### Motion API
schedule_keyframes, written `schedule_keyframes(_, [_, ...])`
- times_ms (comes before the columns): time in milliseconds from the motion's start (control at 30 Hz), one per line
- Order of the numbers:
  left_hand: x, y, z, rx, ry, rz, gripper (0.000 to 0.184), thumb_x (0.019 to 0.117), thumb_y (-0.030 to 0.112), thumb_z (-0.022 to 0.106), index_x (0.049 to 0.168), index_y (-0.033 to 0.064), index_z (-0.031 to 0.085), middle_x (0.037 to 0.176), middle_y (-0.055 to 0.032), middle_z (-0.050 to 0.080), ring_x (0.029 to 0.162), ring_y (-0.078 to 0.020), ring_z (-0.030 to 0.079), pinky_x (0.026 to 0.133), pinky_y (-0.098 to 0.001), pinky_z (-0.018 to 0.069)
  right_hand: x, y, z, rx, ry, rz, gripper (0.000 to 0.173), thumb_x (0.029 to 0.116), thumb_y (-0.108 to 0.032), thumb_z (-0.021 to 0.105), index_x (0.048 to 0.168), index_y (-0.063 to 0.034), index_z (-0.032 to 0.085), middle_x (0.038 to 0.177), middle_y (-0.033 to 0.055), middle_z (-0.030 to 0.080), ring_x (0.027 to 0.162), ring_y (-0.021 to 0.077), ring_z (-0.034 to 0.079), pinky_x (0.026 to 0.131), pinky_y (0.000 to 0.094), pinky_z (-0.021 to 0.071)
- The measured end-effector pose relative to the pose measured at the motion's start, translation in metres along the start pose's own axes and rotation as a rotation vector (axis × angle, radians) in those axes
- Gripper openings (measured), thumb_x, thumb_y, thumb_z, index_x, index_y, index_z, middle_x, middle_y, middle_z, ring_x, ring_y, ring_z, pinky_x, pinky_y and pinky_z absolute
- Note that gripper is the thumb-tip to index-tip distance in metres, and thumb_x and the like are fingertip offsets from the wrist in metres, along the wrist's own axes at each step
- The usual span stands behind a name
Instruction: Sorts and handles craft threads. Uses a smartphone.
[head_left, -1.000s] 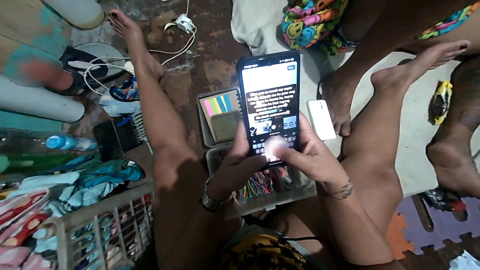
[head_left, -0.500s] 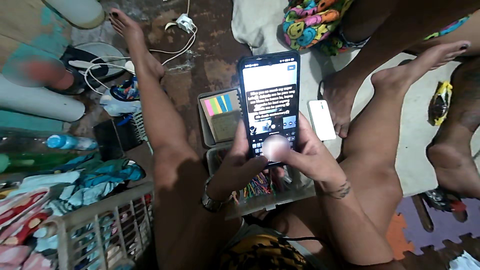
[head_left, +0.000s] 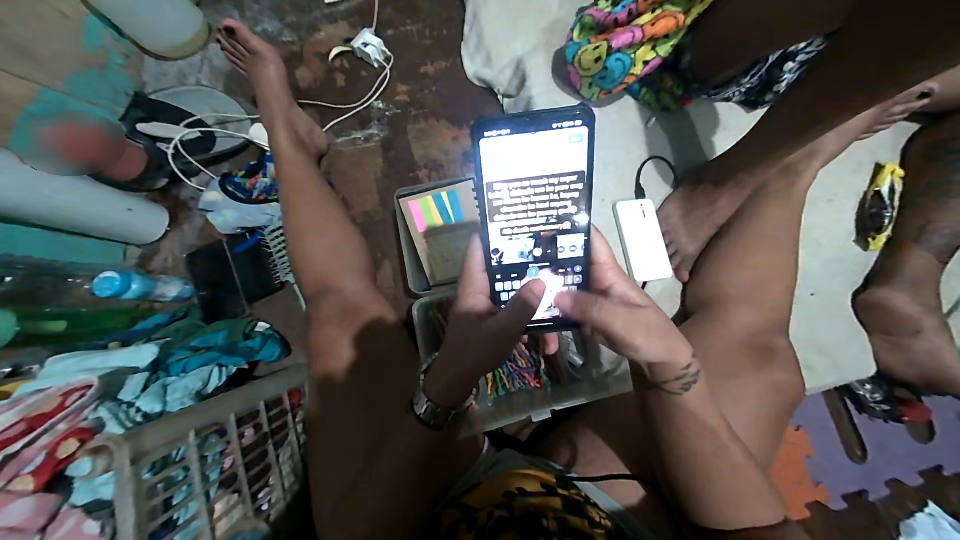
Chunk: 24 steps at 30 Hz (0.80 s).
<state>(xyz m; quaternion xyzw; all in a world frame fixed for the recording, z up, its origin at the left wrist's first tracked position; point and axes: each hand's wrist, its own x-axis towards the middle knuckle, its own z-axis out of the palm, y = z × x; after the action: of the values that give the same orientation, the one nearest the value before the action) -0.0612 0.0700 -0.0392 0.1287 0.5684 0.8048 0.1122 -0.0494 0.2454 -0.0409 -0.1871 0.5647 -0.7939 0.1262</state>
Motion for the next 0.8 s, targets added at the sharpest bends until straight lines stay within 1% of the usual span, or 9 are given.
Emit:
schedule_keyframes(100, [-0.002,0.000,-0.005,-0.063,-0.080,-0.010,0.061,0.0928,0.003,0.055,0.144,0.0256,0.033,0.108,0.0076,0.070,0.078,-0.0023,0.070,0.061,-0.0179,0.0591,-0.002,-0.003,-0.002,-0.069,-0.015,0.019,0.068,0.0942,-0.002,0.055,0.151,-0.0217,0.022,0.112,-0.0048,0.067,0.079,0.0050,0.069,0.065,0.0205,0.0608])
schedule_keyframes(200, [-0.003,0.000,-0.011,-0.089,-0.148,-0.027,0.059,0.0931,0.005,0.055,0.144,0.0267,0.034,0.106,0.0067,0.070,0.076,-0.0034,0.069,0.063,-0.0187,0.0590,-0.002,-0.002,-0.005,0.042,-0.057,0.001,0.061,0.0979,-0.007,0.051,0.150,-0.0260,0.027,0.115,-0.0033,0.068,0.084,0.0086,0.071,0.066,0.0234,0.0616])
schedule_keyframes(267, [-0.003,0.002,-0.013,-0.024,-0.130,-0.069,0.052,0.0890,0.007,0.055,0.135,0.0227,0.039,0.098,0.0096,0.069,0.073,-0.0001,0.067,0.061,-0.0165,0.0567,-0.002,-0.003,-0.005,0.092,-0.061,-0.002,0.055,0.1007,-0.007,0.045,0.150,-0.0267,0.028,0.117,-0.0035,0.068,0.085,0.0088,0.071,0.066,0.0232,0.0621])
schedule_keyframes(367, [-0.003,0.003,-0.016,-0.003,-0.148,-0.096,0.050,0.0882,0.007,0.055,0.134,0.0189,0.040,0.097,0.0107,0.069,0.074,0.0015,0.066,0.064,-0.0155,0.0565,-0.001,-0.003,-0.004,0.130,-0.044,0.003,0.048,0.1050,-0.015,0.043,0.149,-0.0288,0.031,0.114,-0.0023,0.069,0.083,0.0092,0.071,0.065,0.0225,0.0613])
schedule_keyframes(433, [-0.004,0.002,-0.017,-0.012,-0.155,-0.078,0.050,0.0872,0.004,0.054,0.134,0.0183,0.041,0.098,0.0113,0.068,0.075,0.0014,0.066,0.066,-0.0163,0.0574,-0.001,-0.002,-0.004,0.109,-0.045,-0.004,0.049,0.1041,-0.013,0.047,0.148,-0.0288,0.032,0.114,-0.0030,0.069,0.082,0.0086,0.071,0.065,0.0220,0.0611])
schedule_keyframes(533, [-0.004,0.002,-0.019,-0.058,-0.202,-0.058,0.059,0.0881,0.002,0.053,0.142,0.0205,0.036,0.107,0.0094,0.068,0.082,-0.0009,0.069,0.069,-0.0181,0.0590,-0.002,-0.004,-0.003,-0.020,-0.042,-0.001,0.066,0.0946,-0.003,0.056,0.149,-0.0247,0.025,0.115,-0.0067,0.067,0.080,0.0042,0.069,0.065,0.0196,0.0606])
schedule_keyframes(633, [-0.004,0.001,-0.022,-0.088,-0.252,-0.045,0.066,0.0915,0.005,0.053,0.149,0.0253,0.028,0.113,0.0096,0.066,0.085,-0.0007,0.068,0.071,-0.0178,0.0588,-0.003,-0.003,-0.005,-0.011,-0.054,-0.003,0.065,0.0966,-0.005,0.055,0.150,-0.0247,0.024,0.115,-0.0060,0.067,0.079,0.0044,0.069,0.065,0.0198,0.0605])
schedule_keyframes(733, [-0.002,-0.001,-0.022,-0.165,-0.255,-0.070,0.063,0.0951,0.005,0.049,0.149,0.0323,0.030,0.114,0.0090,0.067,0.088,-0.0032,0.069,0.073,-0.0202,0.0596,-0.002,-0.002,-0.006,0.007,-0.064,-0.006,0.062,0.0989,-0.007,0.053,0.150,-0.0273,0.025,0.112,-0.0039,0.068,0.078,0.0067,0.070,0.063,0.0212,0.0607])
schedule_keyframes(800, [-0.002,0.000,-0.021,-0.164,-0.254,-0.058,0.062,0.0945,0.004,0.048,0.148,0.0307,0.031,0.112,0.0096,0.067,0.087,-0.0025,0.069,0.072,-0.0195,0.0597,-0.002,-0.003,-0.006,-0.029,-0.069,-0.013,0.068,0.0958,-0.006,0.057,0.151,-0.0263,0.023,0.113,-0.0056,0.067,0.077,0.0043,0.069,0.063,0.0197,0.0602])
